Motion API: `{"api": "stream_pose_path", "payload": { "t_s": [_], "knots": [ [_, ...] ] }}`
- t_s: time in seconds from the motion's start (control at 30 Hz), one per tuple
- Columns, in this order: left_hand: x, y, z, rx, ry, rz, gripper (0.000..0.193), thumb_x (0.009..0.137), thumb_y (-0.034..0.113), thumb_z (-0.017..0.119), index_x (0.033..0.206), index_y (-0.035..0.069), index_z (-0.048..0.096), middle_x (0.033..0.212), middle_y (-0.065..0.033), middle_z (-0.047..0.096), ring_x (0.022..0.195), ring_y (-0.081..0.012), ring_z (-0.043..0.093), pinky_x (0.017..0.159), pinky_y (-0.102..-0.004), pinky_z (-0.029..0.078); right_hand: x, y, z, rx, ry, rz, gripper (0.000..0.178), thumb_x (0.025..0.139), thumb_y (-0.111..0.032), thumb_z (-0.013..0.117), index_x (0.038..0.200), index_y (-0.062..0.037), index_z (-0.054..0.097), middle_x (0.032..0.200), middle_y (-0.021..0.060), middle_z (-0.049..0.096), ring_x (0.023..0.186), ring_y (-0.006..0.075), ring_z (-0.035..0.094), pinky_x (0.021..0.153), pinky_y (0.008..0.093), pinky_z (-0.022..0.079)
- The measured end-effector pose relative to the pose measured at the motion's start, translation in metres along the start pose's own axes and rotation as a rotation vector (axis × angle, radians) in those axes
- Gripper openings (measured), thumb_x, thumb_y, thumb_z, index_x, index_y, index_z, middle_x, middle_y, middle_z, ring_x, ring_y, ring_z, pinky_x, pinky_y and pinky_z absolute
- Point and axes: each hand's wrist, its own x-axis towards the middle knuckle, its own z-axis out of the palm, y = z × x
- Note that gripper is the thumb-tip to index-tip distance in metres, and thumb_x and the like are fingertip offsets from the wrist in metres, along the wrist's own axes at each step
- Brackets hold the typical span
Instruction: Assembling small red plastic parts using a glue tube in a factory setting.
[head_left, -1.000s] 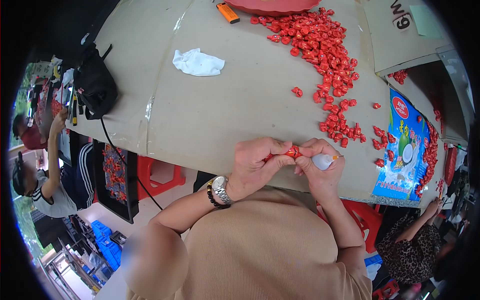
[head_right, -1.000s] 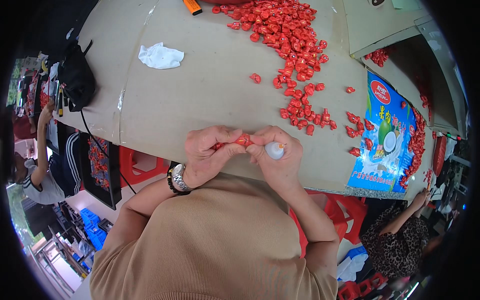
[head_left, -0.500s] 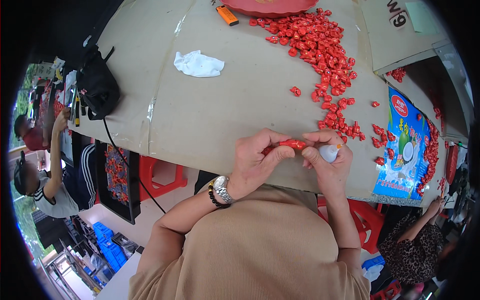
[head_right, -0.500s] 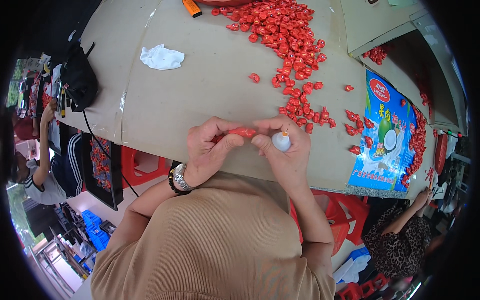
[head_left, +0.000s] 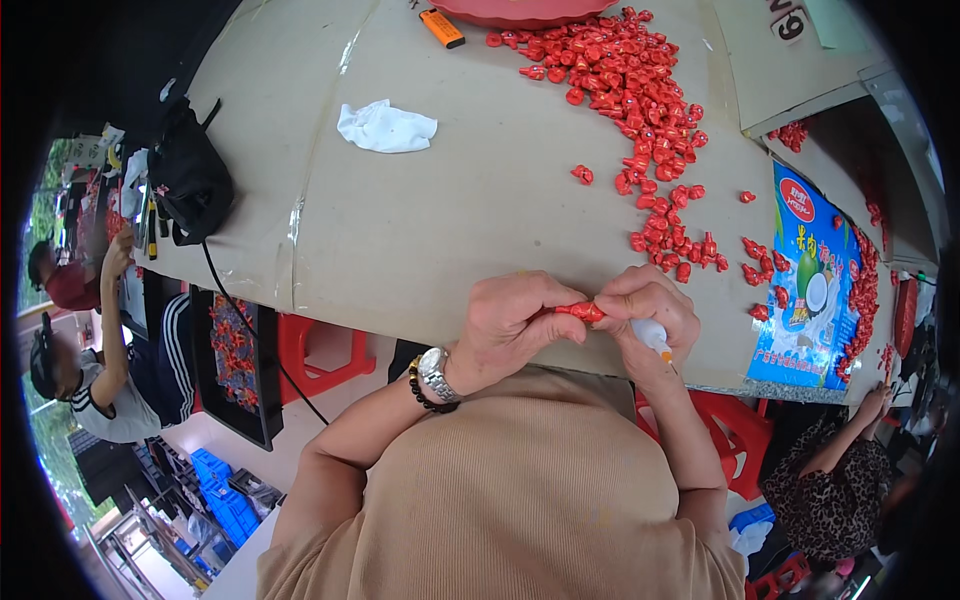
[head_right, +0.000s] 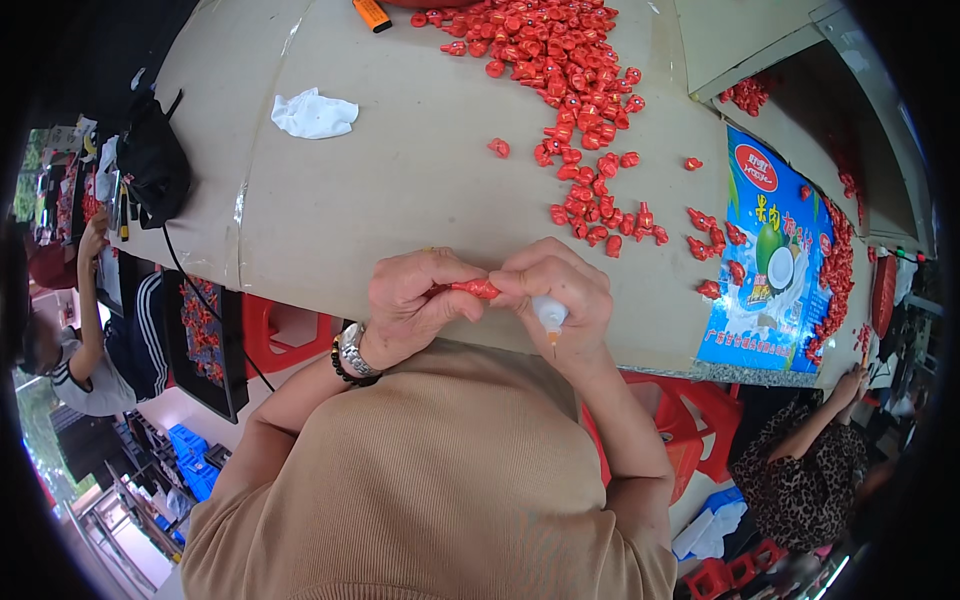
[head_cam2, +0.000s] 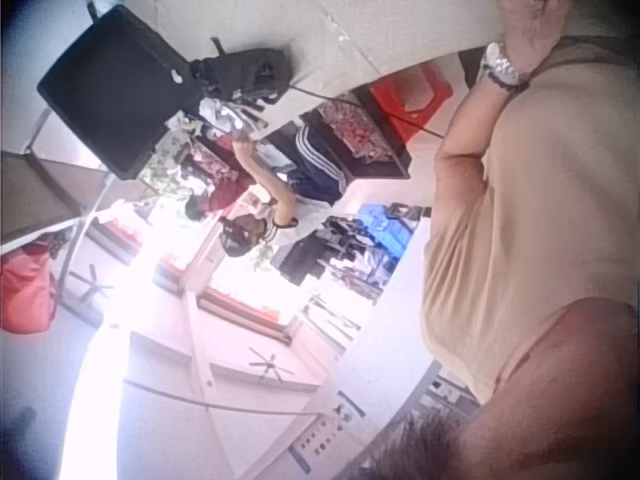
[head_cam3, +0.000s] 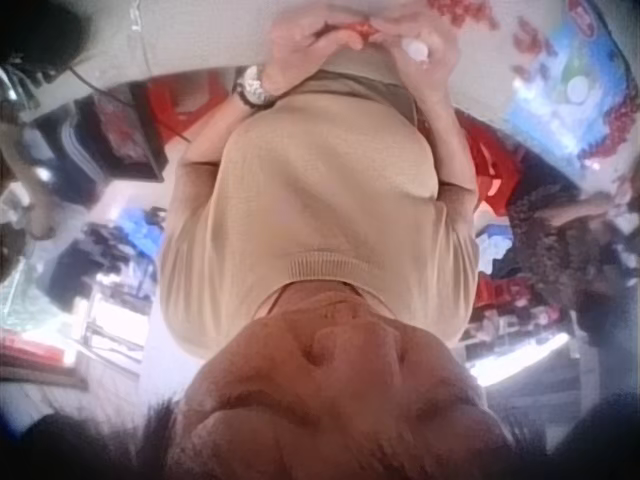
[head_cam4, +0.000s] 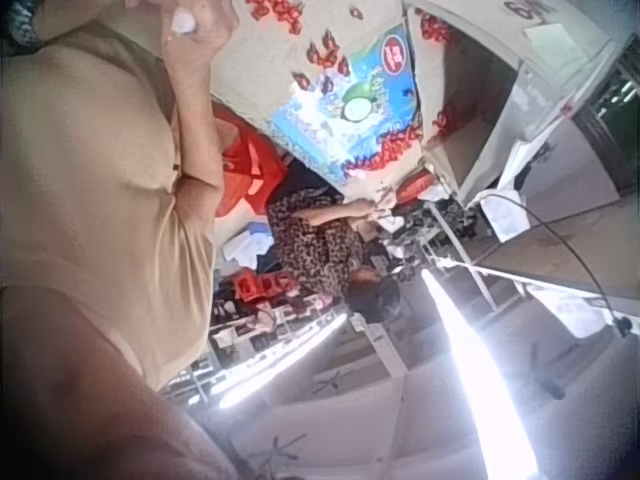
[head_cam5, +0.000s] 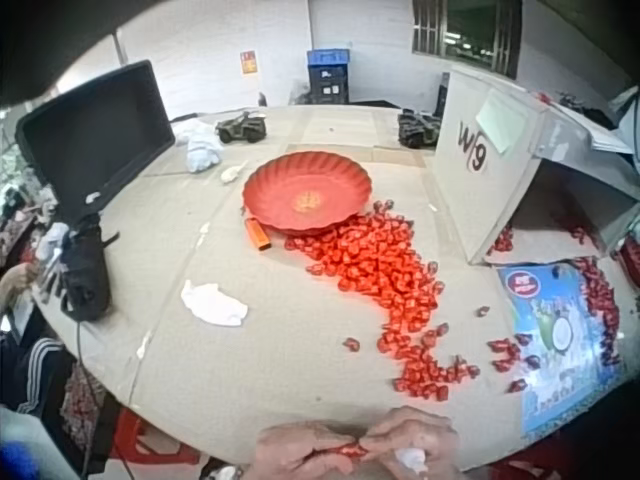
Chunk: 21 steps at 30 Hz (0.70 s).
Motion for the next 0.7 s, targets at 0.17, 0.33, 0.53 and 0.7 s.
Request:
{"api": "stream_pose_path", "payload": {
  "t_s": [0.17, 0.33, 0.53, 0.7],
  "knots": [
    [-0.0004, -0.0028, 0.0018, 0.028, -0.005, 0.052, 0.025, 0.072, 0.02, 0.076, 0.086, 0.004, 0.064, 0.072, -0.0054, 0.064, 0.06, -0.0179, 0.06, 0.054, -0.0269, 0.046, -0.0037, 0.0047, -0.0011, 0.015, -0.016, 0.011, 0.024, 0.063, 0.012, 0.074, 0.082, -0.0014, 0.066, 0.077, 0.0081, 0.062, 0.065, 0.0138, 0.06, 0.054, 0.0241, 0.049],
    [0.0002, -0.0044, 0.0027, 0.061, -0.004, 0.094, 0.023, 0.072, 0.018, 0.076, 0.085, 0.004, 0.063, 0.071, -0.0052, 0.064, 0.061, -0.0189, 0.06, 0.055, -0.0281, 0.046, -0.006, 0.0071, 0.0013, 0.036, -0.008, -0.004, 0.026, 0.063, 0.014, 0.073, 0.082, -0.0015, 0.066, 0.077, 0.0078, 0.062, 0.065, 0.0138, 0.06, 0.053, 0.024, 0.049],
    [0.0004, -0.0037, 0.0031, 0.063, -0.011, 0.097, 0.022, 0.071, 0.016, 0.076, 0.086, 0.004, 0.064, 0.071, -0.0059, 0.064, 0.061, -0.0194, 0.06, 0.054, -0.0283, 0.046, -0.005, 0.0066, -0.0001, 0.016, -0.028, -0.025, 0.027, 0.063, 0.015, 0.072, 0.083, -0.0011, 0.066, 0.076, 0.0081, 0.062, 0.064, 0.0143, 0.061, 0.053, 0.0244, 0.049],
    [-0.0009, -0.0011, 0.0034, -0.003, -0.003, -0.014, 0.022, 0.073, 0.014, 0.076, 0.087, 0.003, 0.064, 0.073, -0.0057, 0.065, 0.061, -0.0136, 0.061, 0.054, -0.0247, 0.046, -0.0036, 0.0079, -0.0004, 0.002, -0.009, -0.002, 0.026, 0.063, 0.013, 0.073, 0.083, -0.0012, 0.065, 0.077, 0.008, 0.062, 0.065, 0.0143, 0.061, 0.054, 0.0244, 0.05]
  ]
}}
